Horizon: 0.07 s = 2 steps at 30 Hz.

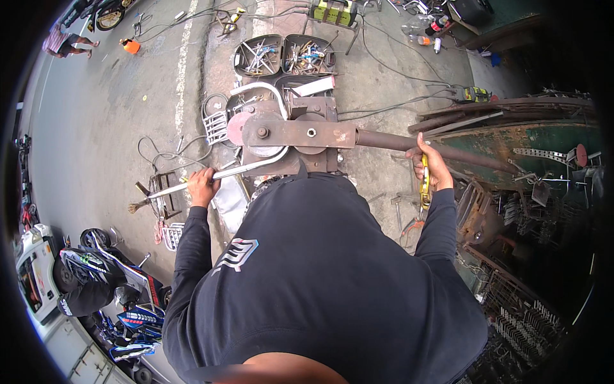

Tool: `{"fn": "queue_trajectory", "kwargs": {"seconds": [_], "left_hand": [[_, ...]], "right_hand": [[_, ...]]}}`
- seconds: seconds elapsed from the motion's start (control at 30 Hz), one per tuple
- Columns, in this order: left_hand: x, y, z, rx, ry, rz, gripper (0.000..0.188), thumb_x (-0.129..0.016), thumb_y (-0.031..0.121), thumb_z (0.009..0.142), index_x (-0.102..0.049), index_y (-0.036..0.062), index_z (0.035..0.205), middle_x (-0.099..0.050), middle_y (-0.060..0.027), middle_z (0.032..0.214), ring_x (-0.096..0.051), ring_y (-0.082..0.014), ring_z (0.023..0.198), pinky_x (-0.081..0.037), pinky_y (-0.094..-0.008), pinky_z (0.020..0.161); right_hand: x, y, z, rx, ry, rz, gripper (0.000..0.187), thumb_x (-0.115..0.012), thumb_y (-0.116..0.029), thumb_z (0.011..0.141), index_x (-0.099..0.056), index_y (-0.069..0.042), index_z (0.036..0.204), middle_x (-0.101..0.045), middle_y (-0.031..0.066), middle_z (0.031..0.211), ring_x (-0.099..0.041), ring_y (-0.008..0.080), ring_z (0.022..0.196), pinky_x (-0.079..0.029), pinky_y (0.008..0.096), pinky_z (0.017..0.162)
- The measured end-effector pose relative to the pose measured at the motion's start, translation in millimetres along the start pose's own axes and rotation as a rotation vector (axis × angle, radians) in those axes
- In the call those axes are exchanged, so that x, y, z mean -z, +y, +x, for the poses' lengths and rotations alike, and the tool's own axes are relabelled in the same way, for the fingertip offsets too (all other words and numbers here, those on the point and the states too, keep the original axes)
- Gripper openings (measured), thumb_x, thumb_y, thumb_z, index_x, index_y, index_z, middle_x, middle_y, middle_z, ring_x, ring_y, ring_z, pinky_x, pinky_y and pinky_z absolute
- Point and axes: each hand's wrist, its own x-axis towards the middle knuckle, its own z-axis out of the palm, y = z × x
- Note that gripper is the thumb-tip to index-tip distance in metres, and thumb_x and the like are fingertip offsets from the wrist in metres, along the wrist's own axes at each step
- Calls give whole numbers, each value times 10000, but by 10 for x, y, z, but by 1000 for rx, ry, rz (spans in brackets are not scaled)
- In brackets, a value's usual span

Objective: The person uses a manual pipe bender to bend a long metal rod into a curved shape. They measure the rod with a tape measure, position it in the bender, and apply force to the handle to create a bend. The person repeats this process to form additional bends in the rod.

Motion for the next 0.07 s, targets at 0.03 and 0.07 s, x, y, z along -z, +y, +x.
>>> {"fn": "queue_trajectory", "kwargs": {"seconds": [0.03, 0.07], "left_hand": [[-1, -51, 18, -32, -22, -24, 165, -743, 268, 780, -629, 150, 797, -639, -29, 735, -655, -226, 708, -475, -374, 673], [-5, -143, 114, -67, -31, -44, 166, -742, 268, 782, -627, 149, 794, -646, -30, 741, -659, -226, 712, -478, -373, 678]], "right_hand": [[35, 375, 38, -2, -10, 102, 792, -530, -751, 937, -619, 21, 1090, -501, -4, 573, -368, 60, 362, -303, 222, 339], [167, 518, 95, -64, -54, 147, 792, -530, -751, 937, -619, 21, 1090, -501, -4, 573, -368, 60, 362, -303, 222, 339]]}}
